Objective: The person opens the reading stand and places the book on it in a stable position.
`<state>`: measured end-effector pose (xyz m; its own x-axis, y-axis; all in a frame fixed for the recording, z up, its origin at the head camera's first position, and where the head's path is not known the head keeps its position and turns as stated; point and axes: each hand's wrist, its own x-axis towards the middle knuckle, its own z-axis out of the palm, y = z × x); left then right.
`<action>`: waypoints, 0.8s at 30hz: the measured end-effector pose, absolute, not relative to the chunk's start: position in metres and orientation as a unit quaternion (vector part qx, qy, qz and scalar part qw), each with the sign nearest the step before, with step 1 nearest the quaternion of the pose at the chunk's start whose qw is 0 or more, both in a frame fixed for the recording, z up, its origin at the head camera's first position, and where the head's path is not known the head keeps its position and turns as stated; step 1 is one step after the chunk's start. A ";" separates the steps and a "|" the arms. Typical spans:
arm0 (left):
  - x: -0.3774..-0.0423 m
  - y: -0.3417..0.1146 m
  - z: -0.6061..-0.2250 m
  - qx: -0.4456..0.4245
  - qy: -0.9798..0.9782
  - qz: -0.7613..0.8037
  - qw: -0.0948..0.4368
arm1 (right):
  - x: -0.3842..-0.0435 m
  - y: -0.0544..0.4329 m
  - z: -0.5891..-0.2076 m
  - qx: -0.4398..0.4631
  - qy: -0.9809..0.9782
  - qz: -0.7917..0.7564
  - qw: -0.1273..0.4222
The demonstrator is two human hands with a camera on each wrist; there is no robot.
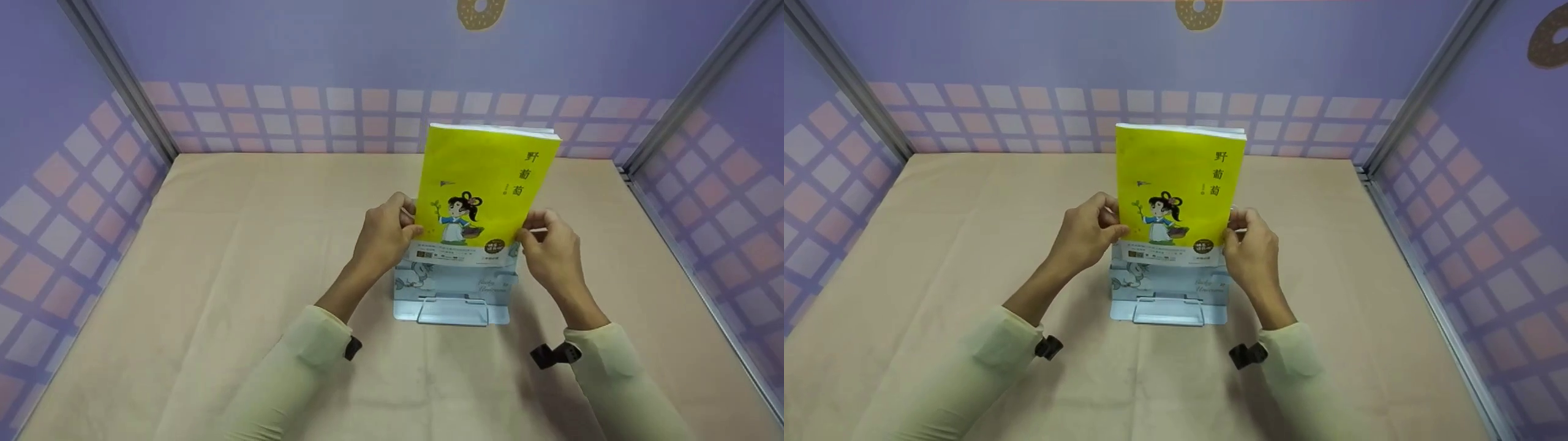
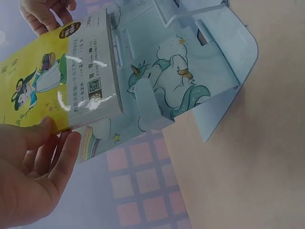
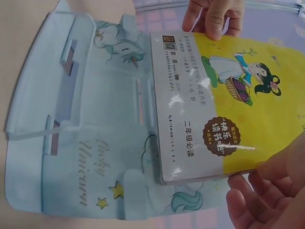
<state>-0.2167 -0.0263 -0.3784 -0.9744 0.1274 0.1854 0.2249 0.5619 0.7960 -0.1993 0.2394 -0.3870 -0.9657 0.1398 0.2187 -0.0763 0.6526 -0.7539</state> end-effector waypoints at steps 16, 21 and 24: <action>-0.213 -0.023 -0.400 -0.114 -0.896 -0.428 0.036 | -0.198 0.244 -0.404 -0.033 -0.910 0.401 0.103; -0.210 -0.025 -0.404 -0.099 -0.917 -0.386 0.012 | -0.198 0.244 -0.407 -0.033 -0.918 0.386 0.082; -0.209 -0.029 -0.401 -0.084 -0.926 -0.367 0.018 | -0.197 0.245 -0.407 -0.033 -0.919 0.386 0.079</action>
<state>-0.2086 -0.0285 -0.4007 -0.9852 0.1421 0.0956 0.1690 0.7163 0.6770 -0.1966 0.2451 -0.4066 -0.9853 0.1220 0.1200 -0.0002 0.7004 -0.7137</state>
